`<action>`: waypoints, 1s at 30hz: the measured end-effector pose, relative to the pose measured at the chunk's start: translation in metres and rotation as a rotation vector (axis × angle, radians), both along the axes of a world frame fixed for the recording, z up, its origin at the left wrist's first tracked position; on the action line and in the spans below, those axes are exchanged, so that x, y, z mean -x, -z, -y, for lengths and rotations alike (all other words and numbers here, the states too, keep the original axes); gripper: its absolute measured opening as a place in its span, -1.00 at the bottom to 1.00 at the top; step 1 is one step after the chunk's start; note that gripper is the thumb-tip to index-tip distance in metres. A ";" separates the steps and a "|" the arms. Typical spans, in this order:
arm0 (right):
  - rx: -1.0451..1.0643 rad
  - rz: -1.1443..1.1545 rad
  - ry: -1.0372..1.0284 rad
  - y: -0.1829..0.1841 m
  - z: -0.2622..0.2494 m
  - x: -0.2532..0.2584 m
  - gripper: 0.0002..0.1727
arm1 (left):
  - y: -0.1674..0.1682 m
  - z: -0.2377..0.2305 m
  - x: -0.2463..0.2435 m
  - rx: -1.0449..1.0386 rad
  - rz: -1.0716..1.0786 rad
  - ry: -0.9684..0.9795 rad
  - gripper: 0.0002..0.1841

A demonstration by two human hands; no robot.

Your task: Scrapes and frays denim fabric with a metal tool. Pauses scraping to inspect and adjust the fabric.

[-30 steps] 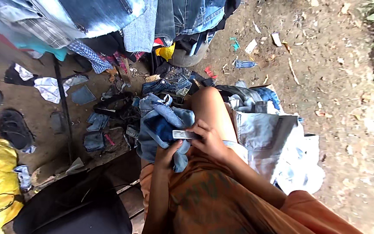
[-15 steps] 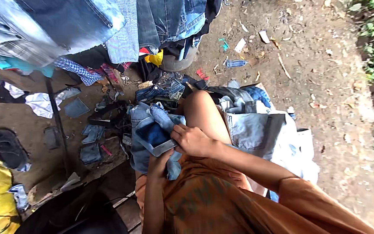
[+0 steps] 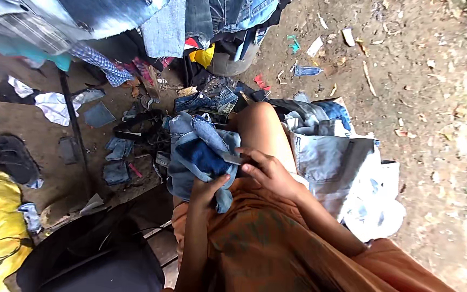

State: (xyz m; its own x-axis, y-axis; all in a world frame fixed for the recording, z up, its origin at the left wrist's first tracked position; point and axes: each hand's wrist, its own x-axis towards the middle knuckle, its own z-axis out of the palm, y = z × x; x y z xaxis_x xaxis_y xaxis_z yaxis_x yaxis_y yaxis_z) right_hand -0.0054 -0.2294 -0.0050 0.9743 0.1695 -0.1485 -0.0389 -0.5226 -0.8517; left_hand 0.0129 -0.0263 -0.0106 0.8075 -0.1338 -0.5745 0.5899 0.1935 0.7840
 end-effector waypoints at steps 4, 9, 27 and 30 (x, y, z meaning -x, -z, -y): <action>0.136 0.132 -0.100 0.001 -0.017 0.011 -0.48 | 0.000 -0.002 0.002 0.029 0.014 -0.033 -0.48; 0.255 0.240 -0.003 0.016 -0.030 0.020 -0.55 | 0.004 -0.002 0.004 0.030 0.013 -0.040 -0.49; 0.226 0.136 0.098 0.017 -0.025 0.026 -0.54 | -0.002 0.002 0.005 -0.072 -0.034 0.021 -0.46; 0.222 0.121 0.185 0.026 -0.026 0.018 -0.58 | -0.002 0.002 0.005 -0.096 -0.051 0.032 -0.43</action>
State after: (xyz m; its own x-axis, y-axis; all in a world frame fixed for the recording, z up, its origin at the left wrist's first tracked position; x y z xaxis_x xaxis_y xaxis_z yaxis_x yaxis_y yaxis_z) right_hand -0.0236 -0.2037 -0.0312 0.9984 -0.0357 -0.0432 -0.0559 -0.6900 -0.7216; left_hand 0.0077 -0.0287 -0.0084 0.7731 -0.1012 -0.6262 0.6341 0.0996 0.7668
